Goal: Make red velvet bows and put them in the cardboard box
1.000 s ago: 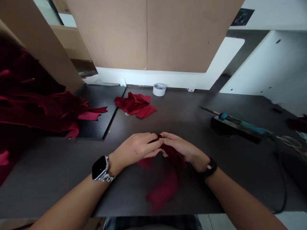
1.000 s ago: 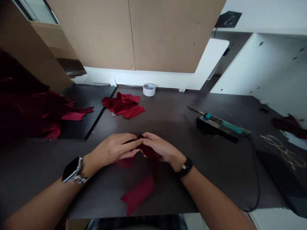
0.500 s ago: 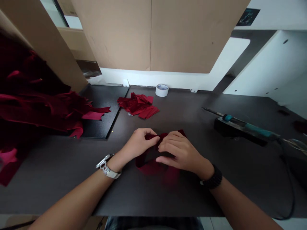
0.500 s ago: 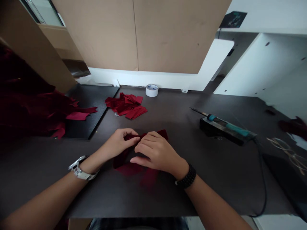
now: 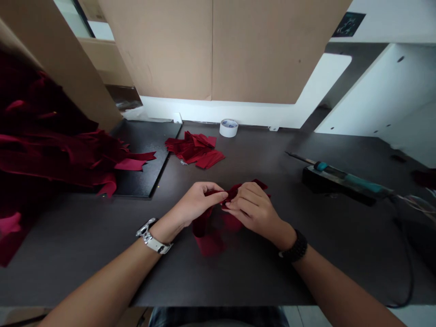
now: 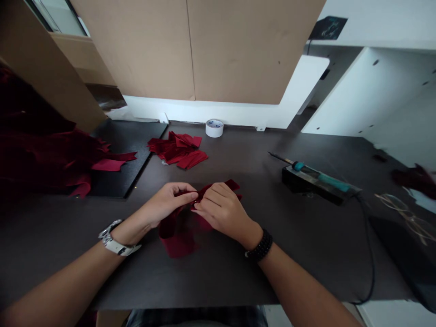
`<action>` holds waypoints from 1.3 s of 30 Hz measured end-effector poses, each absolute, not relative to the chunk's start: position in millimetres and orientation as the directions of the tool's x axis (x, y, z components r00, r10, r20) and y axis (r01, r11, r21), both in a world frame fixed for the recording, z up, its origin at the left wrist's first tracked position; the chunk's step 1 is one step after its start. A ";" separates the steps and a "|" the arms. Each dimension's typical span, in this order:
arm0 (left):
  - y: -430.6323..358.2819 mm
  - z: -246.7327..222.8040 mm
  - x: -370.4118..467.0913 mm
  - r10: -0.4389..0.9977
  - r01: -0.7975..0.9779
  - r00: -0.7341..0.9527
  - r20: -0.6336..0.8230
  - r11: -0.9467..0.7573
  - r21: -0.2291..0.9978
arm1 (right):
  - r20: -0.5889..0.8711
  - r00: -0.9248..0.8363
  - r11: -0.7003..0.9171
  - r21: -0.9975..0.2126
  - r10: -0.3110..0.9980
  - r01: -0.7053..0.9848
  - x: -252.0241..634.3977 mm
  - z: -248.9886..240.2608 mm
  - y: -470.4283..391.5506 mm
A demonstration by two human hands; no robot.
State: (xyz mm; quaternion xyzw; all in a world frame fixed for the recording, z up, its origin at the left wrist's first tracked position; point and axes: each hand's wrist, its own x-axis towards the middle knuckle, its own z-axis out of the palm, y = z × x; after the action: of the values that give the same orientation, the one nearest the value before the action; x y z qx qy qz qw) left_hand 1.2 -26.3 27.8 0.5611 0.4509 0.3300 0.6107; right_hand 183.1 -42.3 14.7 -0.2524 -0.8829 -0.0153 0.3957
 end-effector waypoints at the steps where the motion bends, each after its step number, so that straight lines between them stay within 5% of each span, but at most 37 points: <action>1: -26.3 26.6 1.2 0.910 0.117 0.384 -0.155 0.118 0.986 | 0.701 -0.556 0.864 -0.175 0.446 0.472 182.7 14.2 -42.6; 7: -25.2 19.3 0.5 0.910 0.217 0.415 0.005 -0.104 0.971 | 0.720 -0.501 0.850 -0.241 0.480 0.468 180.6 11.0 -41.7; 18: -28.3 24.1 -1.1 0.885 0.232 0.459 0.080 -0.206 0.951 | 0.629 -0.348 0.719 -0.597 0.695 0.357 180.6 15.2 -39.7; 28: -28.7 23.1 -2.8 0.849 0.307 0.524 0.066 -0.260 0.915 | 0.435 -0.287 0.519 -0.760 0.854 0.392 184.5 15.2 -37.1; 39: -25.5 29.1 -10.6 0.786 0.286 0.613 0.076 -0.310 0.906 | 0.053 -0.231 0.127 -0.941 0.972 0.315 184.6 16.4 -33.2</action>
State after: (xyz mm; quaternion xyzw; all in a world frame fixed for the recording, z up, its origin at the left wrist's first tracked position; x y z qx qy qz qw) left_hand -10.6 -25.5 29.1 0.7647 0.3506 0.2653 0.4710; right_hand 184.6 -33.2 16.4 -0.4945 -0.6506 0.4384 0.3742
